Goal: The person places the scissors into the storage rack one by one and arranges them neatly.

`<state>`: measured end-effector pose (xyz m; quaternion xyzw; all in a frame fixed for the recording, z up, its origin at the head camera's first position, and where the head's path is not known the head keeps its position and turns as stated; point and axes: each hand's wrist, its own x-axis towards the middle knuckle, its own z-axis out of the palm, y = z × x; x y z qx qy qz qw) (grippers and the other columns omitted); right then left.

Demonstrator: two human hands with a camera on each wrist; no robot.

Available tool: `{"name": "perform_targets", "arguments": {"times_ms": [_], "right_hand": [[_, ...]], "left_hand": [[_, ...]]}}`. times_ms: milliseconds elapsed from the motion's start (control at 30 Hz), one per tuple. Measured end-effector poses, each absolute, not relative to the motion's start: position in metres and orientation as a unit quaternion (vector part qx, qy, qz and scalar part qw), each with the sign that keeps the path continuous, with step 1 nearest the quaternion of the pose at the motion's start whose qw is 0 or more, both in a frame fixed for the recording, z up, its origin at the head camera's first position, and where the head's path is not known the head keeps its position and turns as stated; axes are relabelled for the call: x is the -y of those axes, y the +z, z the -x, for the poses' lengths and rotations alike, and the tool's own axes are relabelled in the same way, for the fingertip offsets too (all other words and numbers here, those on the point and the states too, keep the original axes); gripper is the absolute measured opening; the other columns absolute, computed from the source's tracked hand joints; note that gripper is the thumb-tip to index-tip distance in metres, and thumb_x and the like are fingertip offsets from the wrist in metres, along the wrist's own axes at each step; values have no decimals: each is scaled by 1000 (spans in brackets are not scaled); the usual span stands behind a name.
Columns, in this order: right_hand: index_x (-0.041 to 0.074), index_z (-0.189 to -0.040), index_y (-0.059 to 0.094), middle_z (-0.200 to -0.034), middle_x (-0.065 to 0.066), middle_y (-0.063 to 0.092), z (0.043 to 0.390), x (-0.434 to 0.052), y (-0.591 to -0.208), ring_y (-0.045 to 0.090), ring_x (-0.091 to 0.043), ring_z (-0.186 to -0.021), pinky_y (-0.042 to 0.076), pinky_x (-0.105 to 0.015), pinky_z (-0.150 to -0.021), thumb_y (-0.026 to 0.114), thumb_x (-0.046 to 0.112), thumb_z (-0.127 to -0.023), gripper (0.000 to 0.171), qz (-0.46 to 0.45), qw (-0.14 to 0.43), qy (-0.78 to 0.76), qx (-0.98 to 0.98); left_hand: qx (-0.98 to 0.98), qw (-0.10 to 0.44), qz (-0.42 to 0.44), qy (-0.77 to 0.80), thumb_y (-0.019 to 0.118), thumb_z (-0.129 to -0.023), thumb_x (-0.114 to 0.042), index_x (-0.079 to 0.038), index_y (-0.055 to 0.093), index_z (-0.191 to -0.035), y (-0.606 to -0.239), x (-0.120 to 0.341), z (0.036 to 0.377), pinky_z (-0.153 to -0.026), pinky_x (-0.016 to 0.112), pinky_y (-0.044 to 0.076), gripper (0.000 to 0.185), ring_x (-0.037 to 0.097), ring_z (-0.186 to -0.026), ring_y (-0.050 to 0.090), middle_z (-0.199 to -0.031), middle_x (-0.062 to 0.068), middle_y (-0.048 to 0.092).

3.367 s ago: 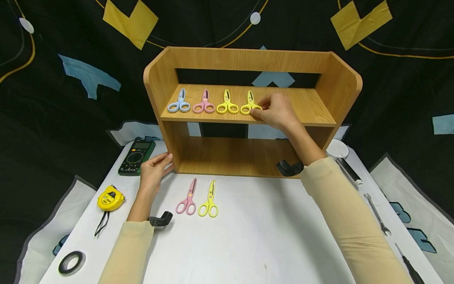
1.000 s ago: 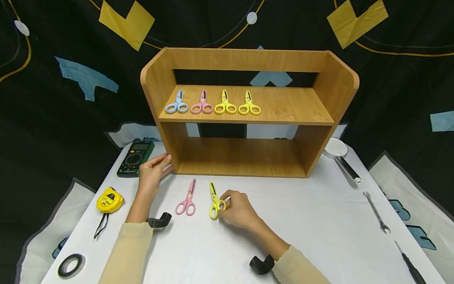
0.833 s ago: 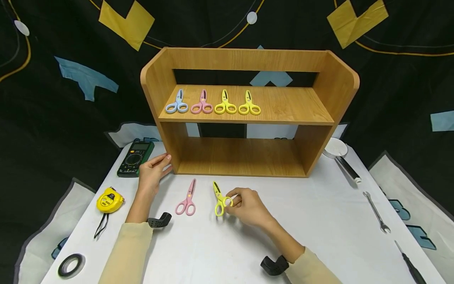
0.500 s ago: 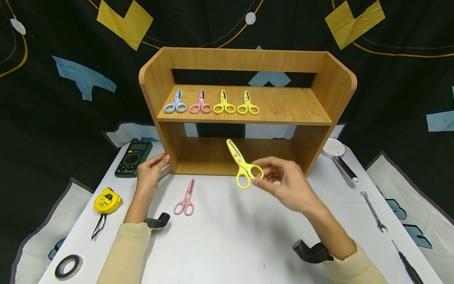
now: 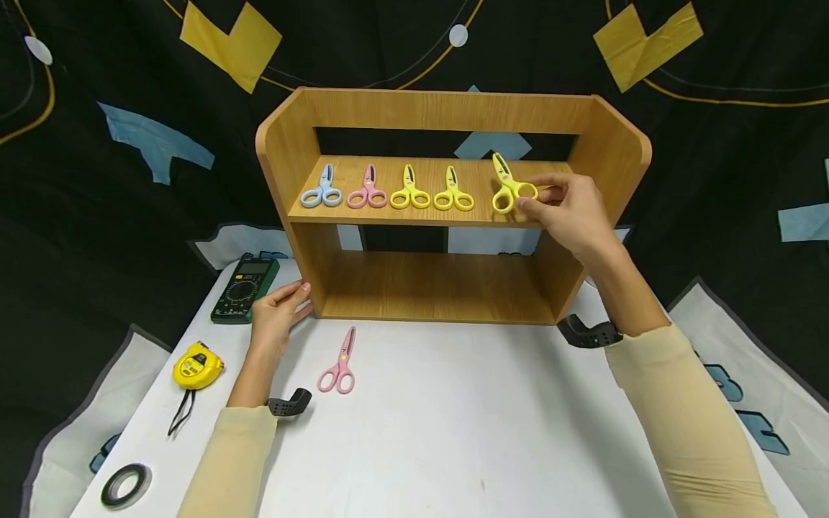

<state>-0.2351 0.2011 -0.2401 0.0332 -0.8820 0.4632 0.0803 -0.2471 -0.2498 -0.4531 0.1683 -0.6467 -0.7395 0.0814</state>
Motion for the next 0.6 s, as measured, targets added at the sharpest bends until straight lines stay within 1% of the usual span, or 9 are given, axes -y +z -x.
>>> {"name": "perform_targets", "arguments": {"times_ms": [167,300,367,533,600], "right_hand": [[11,-146,58,-101,-4,56,262,-196,-244,51,-16,-94,50,-16,-67,72,25,-98,52,3,54,466,883],[9,-145,59,-100,-5,55,272,-190,-248,51,-16,-90,47,-19,-64,71,26,-100,49,7,50,458,888],[9,-144,60,-103,-5,54,274,-189,-249,49,-17,-93,46,-21,-64,70,28,-100,49,5,51,445,894],[5,-140,62,-120,-12,56,276,-187,-250,49,-23,-108,47,-27,-74,69,31,-100,48,-16,53,408,911],[4,-138,63,-122,-14,56,276,-186,-250,49,-25,-110,47,-28,-75,70,32,-100,48,-23,51,392,918]], "left_hand": [[644,85,-167,-742,81,-90,-26,-4,67,-136,-454,249,246,-103,40,57,53,15,-111,69,-117,-3,71],[649,83,-168,-737,81,-90,-27,-5,67,-136,-454,249,246,-102,39,58,53,13,-110,69,-117,-3,70],[649,84,-168,-738,80,-90,-27,-5,67,-135,-455,249,247,-101,38,59,52,13,-109,69,-116,-3,71],[645,88,-164,-741,81,-90,-26,-3,67,-135,-456,250,247,-98,35,60,52,12,-108,70,-114,-4,72],[646,88,-165,-741,81,-90,-27,-4,67,-135,-456,250,248,-97,34,60,53,12,-108,70,-115,-4,72]]}}
